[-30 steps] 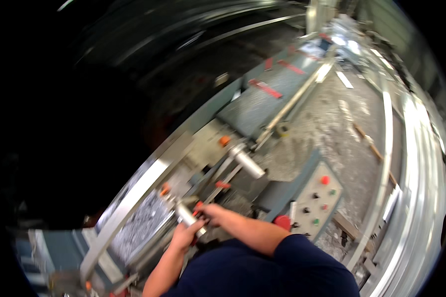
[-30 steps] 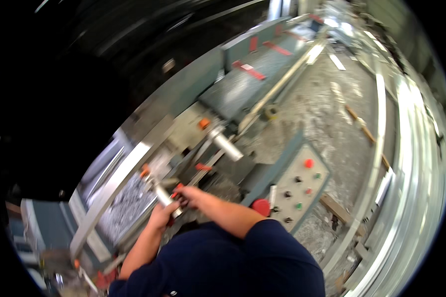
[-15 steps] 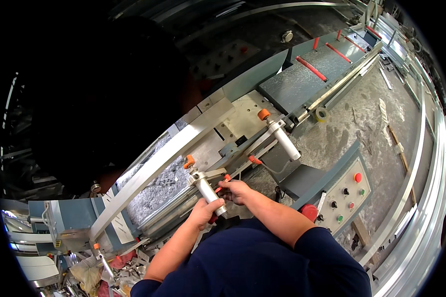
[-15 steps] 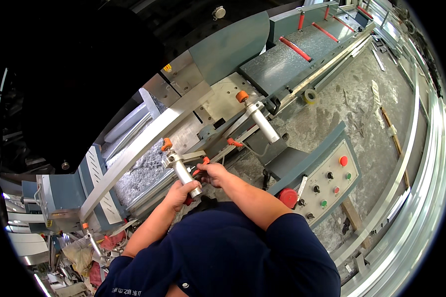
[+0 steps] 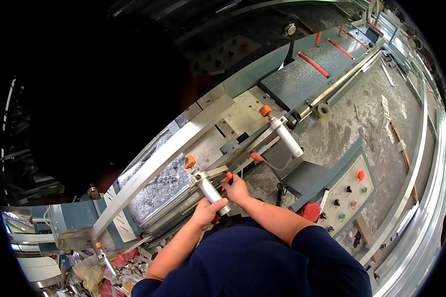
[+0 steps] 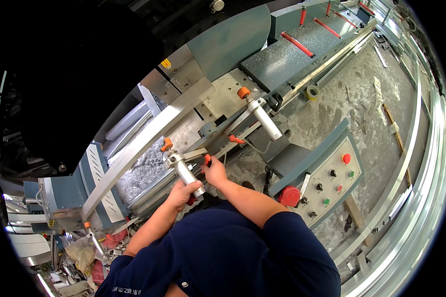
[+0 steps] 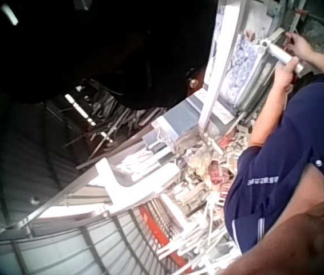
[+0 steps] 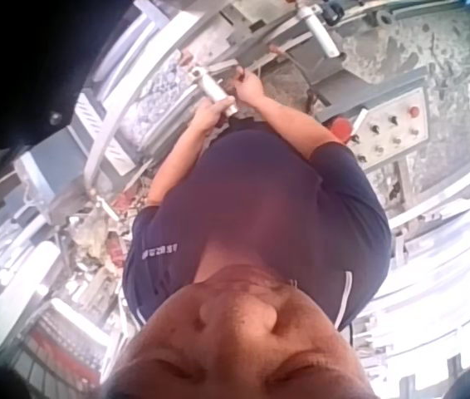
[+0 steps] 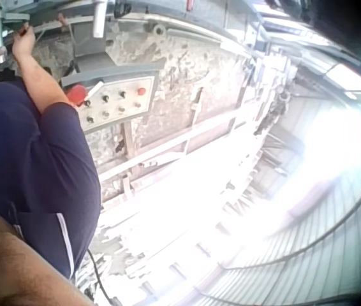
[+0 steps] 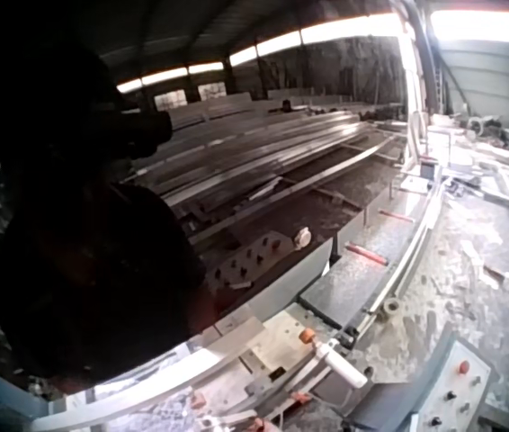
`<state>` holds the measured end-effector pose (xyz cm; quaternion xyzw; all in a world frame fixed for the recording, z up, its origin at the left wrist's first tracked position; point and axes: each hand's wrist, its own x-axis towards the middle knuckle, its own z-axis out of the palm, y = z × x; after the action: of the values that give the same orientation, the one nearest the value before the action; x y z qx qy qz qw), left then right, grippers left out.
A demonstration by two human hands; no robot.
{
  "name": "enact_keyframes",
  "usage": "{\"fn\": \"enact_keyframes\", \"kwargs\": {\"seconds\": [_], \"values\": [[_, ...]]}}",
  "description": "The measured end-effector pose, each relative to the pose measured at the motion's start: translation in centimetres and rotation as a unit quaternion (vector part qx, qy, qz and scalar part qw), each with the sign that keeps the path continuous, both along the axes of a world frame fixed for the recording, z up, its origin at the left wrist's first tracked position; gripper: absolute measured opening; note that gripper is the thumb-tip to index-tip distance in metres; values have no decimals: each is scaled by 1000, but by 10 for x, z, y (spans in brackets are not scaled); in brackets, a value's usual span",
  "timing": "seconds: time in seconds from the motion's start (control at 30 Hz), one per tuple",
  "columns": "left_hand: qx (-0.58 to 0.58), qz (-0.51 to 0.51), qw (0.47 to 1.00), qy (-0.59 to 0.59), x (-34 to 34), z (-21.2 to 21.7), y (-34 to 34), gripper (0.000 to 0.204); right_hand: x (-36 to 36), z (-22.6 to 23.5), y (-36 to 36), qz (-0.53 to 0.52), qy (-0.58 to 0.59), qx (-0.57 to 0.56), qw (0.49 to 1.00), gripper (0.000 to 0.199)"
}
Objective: The person selects a long aluminum profile from a pile of scrap metal and measures it with a tape measure. They then carry the profile to a metal cutting machine, place it into the clamps, and secure it for cutting. The person adjusts the machine's clamps and positions the profile precisely before the clip ends.
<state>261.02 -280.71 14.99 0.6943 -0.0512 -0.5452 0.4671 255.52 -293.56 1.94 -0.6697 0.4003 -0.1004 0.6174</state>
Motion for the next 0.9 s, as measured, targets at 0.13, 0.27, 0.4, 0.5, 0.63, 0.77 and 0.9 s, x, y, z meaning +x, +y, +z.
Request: {"fn": "enact_keyframes", "kwargs": {"seconds": [0.13,0.27,0.4,0.5,0.63,0.77,0.9], "values": [[2,3,1000,-11,-1,1,1,33,-3,-4,-1,14,-8,-39,999,24],[-17,5,1000,3,1,-2,2,33,-6,-29,-21,90,-75,-7,993,17],[-9,22,1000,15,-1,2,3,38,-16,-15,-45,151,-18,-416,896,15],[-14,10,1000,20,-3,4,-2,37,-17,-2,-57,201,56,-472,857,14],[-1,-3,1000,12,-4,0,-4,37,-14,44,-65,247,135,-485,828,14],[-19,1,1000,16,-5,4,-6,37,-16,64,-65,289,134,-465,826,19],[-15,6,1000,17,-7,4,-3,36,-12,55,-68,289,149,-444,835,24]]}}
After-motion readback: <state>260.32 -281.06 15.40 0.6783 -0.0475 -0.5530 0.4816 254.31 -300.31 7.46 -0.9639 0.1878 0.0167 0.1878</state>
